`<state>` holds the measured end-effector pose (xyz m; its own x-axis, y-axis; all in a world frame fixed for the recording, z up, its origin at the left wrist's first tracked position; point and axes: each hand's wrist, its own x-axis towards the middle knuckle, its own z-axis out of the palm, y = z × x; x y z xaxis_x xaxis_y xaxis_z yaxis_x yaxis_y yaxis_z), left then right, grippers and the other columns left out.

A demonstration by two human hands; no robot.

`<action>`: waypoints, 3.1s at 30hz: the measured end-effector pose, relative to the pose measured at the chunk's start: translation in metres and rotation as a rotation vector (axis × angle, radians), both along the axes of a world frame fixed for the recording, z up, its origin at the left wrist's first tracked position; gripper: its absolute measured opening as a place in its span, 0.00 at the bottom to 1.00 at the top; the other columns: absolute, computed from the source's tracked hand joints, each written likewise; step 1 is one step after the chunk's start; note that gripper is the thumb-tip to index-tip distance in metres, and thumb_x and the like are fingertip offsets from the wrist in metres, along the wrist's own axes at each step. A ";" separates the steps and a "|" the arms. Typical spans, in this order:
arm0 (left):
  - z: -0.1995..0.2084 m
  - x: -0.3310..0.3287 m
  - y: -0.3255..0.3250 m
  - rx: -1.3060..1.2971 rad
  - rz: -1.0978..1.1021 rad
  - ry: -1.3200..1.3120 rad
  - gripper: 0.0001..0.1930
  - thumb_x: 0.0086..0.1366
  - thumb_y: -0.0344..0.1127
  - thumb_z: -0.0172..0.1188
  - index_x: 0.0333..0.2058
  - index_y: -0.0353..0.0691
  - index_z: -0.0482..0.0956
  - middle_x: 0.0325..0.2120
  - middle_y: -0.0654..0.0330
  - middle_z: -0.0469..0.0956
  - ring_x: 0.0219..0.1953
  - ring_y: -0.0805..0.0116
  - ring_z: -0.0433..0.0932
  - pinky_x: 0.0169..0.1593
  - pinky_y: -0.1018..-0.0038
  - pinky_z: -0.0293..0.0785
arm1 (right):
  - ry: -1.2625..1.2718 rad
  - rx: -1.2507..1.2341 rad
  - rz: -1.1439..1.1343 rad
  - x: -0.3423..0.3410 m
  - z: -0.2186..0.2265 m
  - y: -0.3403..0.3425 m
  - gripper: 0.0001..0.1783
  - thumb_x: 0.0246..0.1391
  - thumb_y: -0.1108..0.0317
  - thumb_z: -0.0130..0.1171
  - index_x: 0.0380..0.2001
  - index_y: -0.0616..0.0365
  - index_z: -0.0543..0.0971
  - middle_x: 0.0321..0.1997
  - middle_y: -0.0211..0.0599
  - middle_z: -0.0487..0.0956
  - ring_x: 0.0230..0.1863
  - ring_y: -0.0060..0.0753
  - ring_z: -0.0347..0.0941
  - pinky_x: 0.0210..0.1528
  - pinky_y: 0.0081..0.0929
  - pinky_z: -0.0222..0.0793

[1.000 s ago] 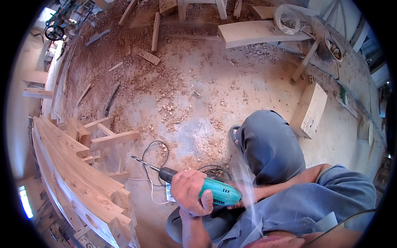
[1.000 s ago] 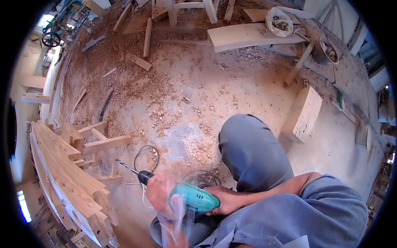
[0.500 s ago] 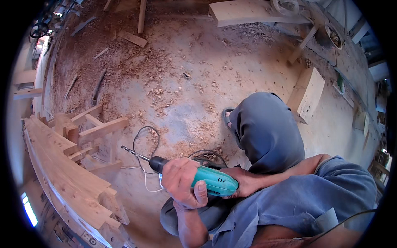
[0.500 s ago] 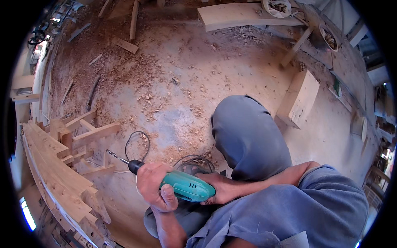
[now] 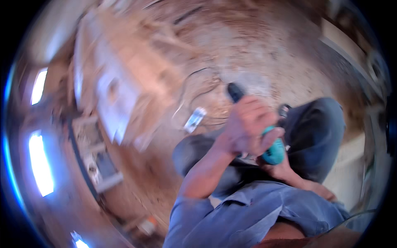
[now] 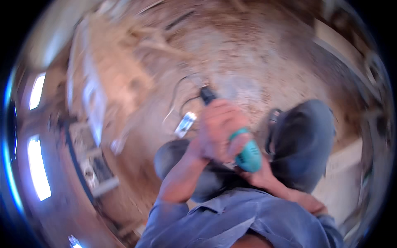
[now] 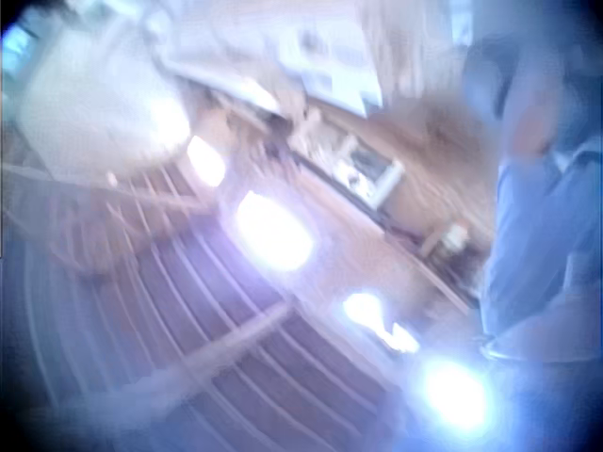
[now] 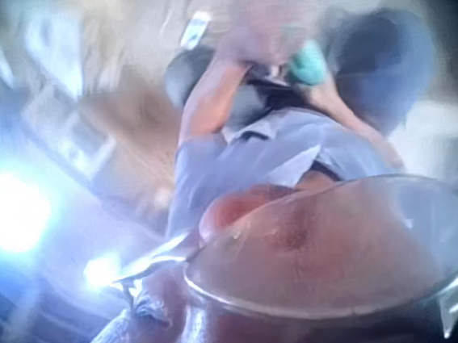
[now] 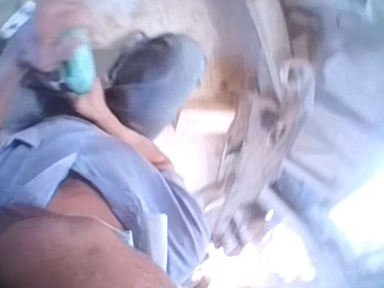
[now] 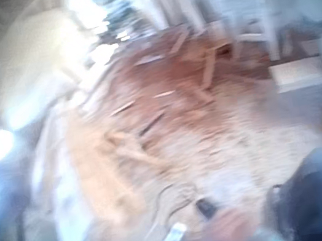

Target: The person uses a corded electric drill to bore holes into a wooden plank resting on a workbench. The person drills multiple holes in sequence, repositioning the drill between each hole.

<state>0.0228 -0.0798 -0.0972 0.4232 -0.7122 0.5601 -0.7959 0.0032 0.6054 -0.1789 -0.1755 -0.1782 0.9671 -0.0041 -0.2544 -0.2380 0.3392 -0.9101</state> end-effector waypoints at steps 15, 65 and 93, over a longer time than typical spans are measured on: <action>0.089 -0.113 0.013 -0.005 0.008 -0.283 0.15 0.59 0.46 0.68 0.27 0.42 0.76 0.21 0.59 0.75 0.27 0.57 0.77 0.40 0.63 0.70 | -0.243 -0.308 -0.027 -0.079 0.034 -0.002 0.12 0.51 0.77 0.60 0.41 0.56 0.78 0.39 0.30 0.77 0.40 0.30 0.74 0.42 0.32 0.70; 0.151 -0.084 0.081 0.276 0.331 -0.255 0.22 0.64 0.53 0.65 0.25 0.39 0.82 0.17 0.47 0.77 0.26 0.41 0.79 0.35 0.52 0.75 | -0.031 0.106 0.237 -0.035 0.119 0.058 0.13 0.49 0.77 0.68 0.39 0.58 0.80 0.38 0.27 0.79 0.40 0.23 0.75 0.44 0.27 0.71; 0.177 -0.083 0.059 0.664 0.355 -0.092 0.29 0.73 0.58 0.50 0.29 0.39 0.87 0.28 0.46 0.85 0.38 0.43 0.85 0.46 0.51 0.79 | 0.138 0.575 0.172 -0.041 0.148 0.065 0.20 0.45 0.76 0.66 0.44 0.62 0.77 0.38 0.41 0.80 0.36 0.39 0.79 0.45 0.38 0.75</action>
<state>-0.0606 -0.0209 0.0799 0.6622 -0.7418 0.1055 -0.7285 -0.6045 0.3221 -0.2203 -0.1101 -0.0304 0.8996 0.3242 -0.2926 -0.4357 0.7128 -0.5496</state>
